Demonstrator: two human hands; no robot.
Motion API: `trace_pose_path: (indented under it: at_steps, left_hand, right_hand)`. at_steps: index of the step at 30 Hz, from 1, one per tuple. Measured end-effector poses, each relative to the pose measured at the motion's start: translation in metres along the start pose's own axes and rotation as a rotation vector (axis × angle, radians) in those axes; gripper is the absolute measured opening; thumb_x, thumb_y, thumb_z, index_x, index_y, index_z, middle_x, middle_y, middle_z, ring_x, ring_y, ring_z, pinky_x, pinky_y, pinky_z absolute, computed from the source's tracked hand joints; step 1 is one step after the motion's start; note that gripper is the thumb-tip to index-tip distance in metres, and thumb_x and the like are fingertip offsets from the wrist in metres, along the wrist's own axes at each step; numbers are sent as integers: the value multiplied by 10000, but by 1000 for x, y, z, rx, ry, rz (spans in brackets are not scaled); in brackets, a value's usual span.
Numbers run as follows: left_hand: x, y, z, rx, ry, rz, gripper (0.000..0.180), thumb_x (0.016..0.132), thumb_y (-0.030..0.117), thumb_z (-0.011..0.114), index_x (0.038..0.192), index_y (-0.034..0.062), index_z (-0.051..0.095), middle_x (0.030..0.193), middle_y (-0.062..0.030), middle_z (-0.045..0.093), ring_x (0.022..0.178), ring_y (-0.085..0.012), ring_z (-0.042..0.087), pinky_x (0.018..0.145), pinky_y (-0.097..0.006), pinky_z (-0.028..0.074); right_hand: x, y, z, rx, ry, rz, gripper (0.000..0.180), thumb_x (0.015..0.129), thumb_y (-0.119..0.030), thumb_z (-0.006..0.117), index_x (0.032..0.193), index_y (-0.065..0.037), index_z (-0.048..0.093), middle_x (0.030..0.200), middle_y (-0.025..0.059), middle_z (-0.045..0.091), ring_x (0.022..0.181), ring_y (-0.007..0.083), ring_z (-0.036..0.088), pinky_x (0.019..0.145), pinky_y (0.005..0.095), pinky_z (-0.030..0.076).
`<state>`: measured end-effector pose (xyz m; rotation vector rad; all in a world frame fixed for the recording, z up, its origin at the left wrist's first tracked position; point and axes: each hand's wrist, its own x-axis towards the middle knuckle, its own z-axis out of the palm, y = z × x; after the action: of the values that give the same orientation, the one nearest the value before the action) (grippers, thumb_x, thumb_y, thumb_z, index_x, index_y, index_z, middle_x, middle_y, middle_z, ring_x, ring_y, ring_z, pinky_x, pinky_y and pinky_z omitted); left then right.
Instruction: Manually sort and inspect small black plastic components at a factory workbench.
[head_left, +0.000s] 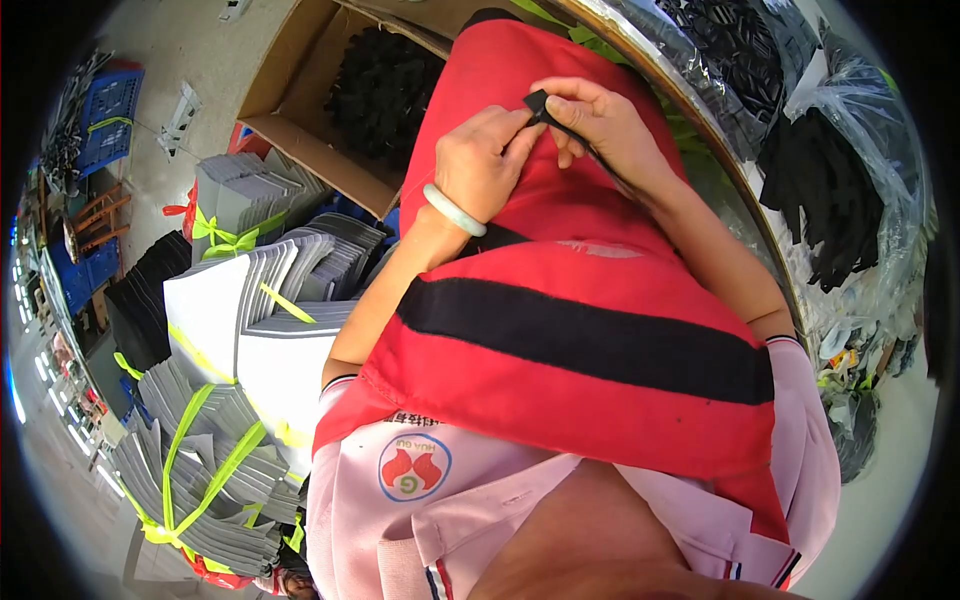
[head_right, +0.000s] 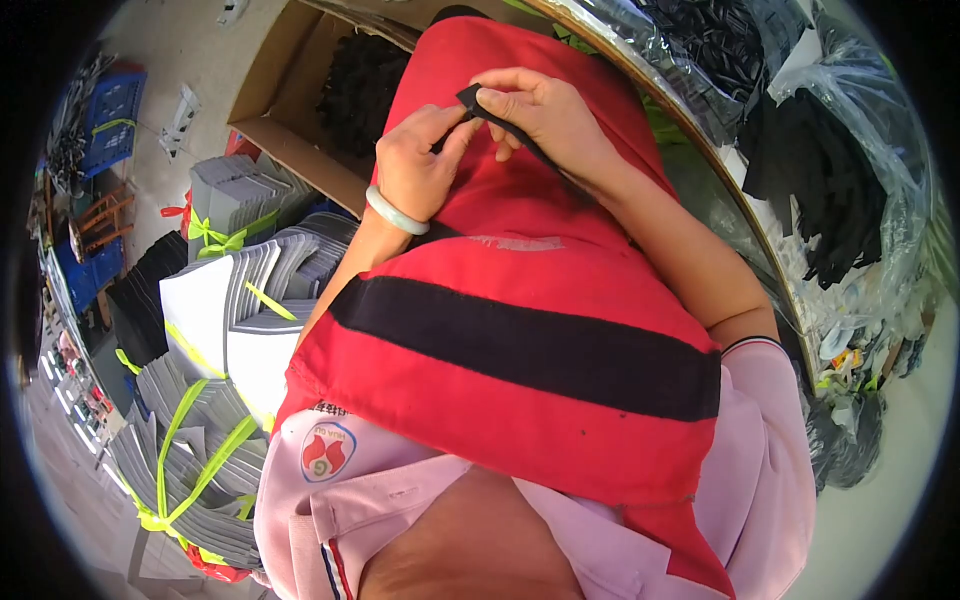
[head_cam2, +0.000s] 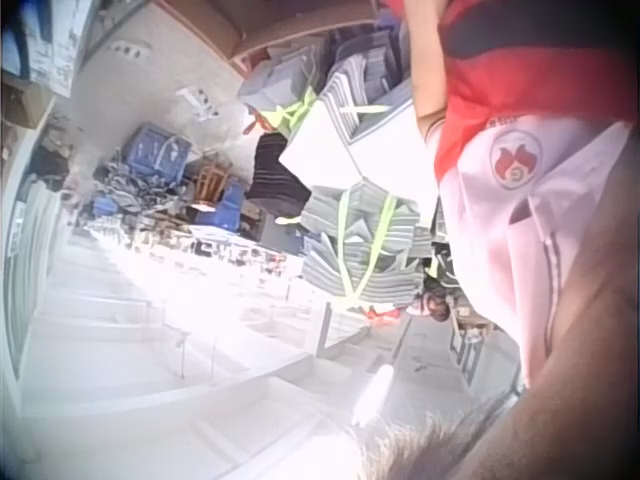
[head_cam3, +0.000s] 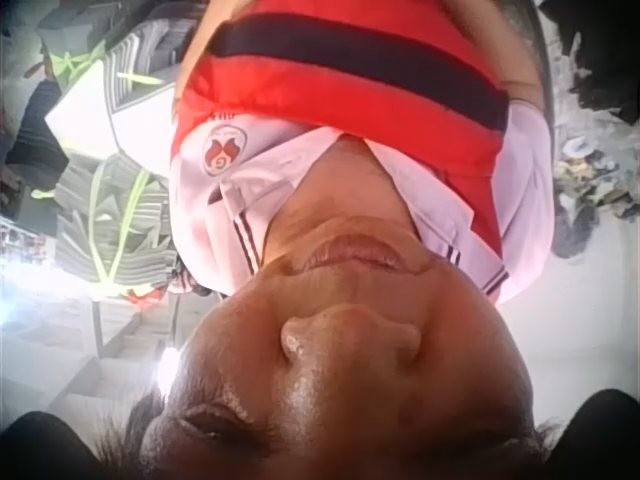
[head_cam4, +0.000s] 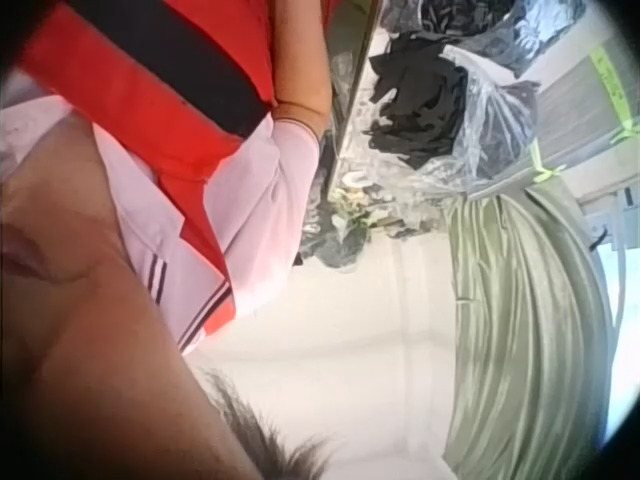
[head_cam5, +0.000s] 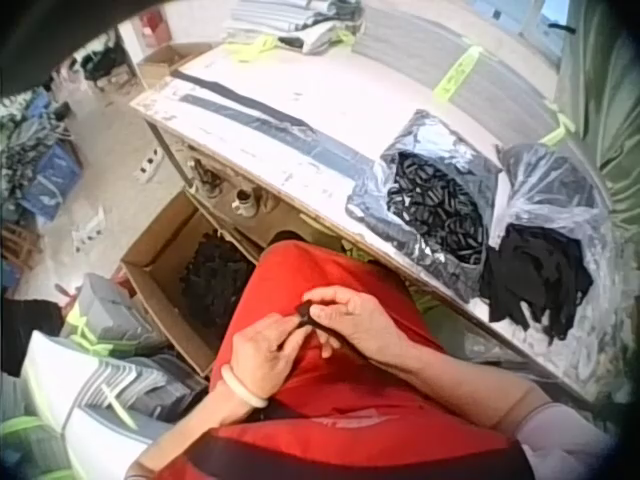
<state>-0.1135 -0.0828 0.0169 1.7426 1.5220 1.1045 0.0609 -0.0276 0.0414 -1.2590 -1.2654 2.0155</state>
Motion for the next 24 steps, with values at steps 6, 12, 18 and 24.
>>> trace_pose_path:
  at_steps: [6,12,18,24]
  left_hand:
    - [3,-5,-7,-898,-57,-523,159,867,108,665,946,-30,676,771,-81,655,621,-160,610,518,-270,479]
    - [6,-11,3,-1272,-53,-818,227,898,132,640,969,-82,660,777,-101,662,570,-157,621,451,-245,487]
    - [9,-4,8,-1029,74,-651,216,879,115,667,974,-78,675,828,-126,687,586,-163,652,402,-219,454]
    - [5,-1,5,-918,59,-623,179,874,93,668,977,-53,691,796,-130,688,501,-105,577,389,-201,407]
  right_hand:
    - [4,-3,-2,-29,-27,-24,286,914,-263,627,1060,-18,638,835,12,623,726,94,600,690,200,466]
    - [5,1,10,-389,179,-744,177,880,-134,657,972,18,658,866,35,624,774,121,615,753,212,481]
    - [-5,-14,12,-151,141,-314,137,913,-123,615,966,-4,656,681,16,611,524,49,523,480,190,413]
    - [-12,-10,8,-185,116,-123,167,882,-136,651,904,17,587,714,57,642,521,63,540,470,195,430]
